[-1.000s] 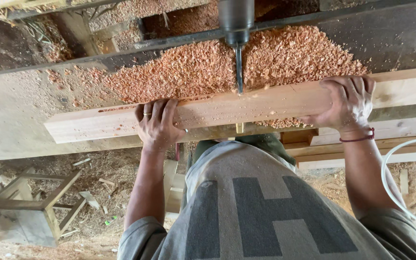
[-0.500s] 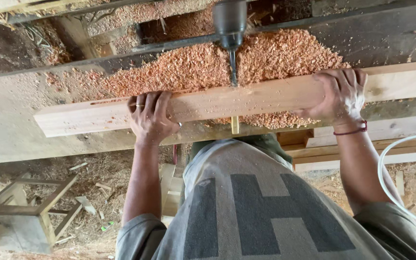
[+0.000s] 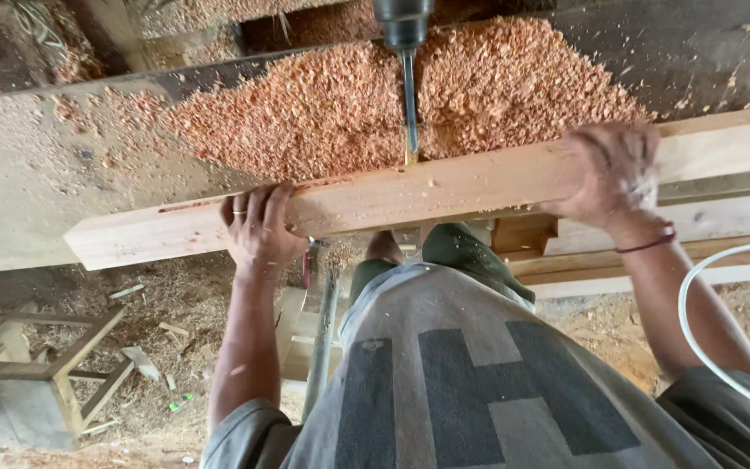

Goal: The person feeds a long wooden board under a bench-mounted hollow-chisel mortising machine, holding it with both hands and repositioning it along marked spots to cut a row of rectangular mortise holes. Wood chips pile up on the machine table as the chisel plunges repeatedly into the board.

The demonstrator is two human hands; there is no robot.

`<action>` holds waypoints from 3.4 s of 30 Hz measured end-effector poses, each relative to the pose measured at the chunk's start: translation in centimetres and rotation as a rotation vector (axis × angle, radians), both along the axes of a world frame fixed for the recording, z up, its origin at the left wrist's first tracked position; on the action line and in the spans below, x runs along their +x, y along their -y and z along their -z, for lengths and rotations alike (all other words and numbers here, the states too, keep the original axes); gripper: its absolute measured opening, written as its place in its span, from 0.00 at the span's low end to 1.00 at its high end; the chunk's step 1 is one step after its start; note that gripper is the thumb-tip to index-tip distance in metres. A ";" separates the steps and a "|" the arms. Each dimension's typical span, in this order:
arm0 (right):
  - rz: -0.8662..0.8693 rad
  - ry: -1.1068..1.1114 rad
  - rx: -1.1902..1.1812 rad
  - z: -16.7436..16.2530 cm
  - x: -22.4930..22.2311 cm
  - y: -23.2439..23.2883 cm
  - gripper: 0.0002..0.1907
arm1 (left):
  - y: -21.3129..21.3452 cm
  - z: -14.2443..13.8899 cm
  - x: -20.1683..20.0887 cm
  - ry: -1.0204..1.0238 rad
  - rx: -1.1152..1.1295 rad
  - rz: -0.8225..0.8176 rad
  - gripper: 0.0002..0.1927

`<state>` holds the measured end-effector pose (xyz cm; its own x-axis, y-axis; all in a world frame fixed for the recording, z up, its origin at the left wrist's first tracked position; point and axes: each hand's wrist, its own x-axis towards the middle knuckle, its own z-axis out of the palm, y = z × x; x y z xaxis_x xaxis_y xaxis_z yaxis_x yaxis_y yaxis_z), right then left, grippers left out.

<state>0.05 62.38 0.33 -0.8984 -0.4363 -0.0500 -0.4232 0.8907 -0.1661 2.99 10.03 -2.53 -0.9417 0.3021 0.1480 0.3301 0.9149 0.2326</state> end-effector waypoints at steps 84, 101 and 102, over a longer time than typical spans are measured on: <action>0.067 -0.098 -0.016 0.2 -3.1 7.3 0.45 | 11.7 1.9 -6.6 0.082 -0.132 0.057 0.24; 0.028 0.077 -0.046 -0.4 0.2 3.5 0.52 | 6.6 1.9 2.2 0.111 -0.148 -0.007 0.28; 0.023 0.057 0.009 -0.8 0.0 2.9 0.53 | 5.7 1.9 1.8 0.102 -0.132 -0.006 0.27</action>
<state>0.10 59.51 1.13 -0.9037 -0.4149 -0.1054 -0.3927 0.9015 -0.1819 4.83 4.30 -4.40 -0.9516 0.3072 0.0108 0.3055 0.9415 0.1424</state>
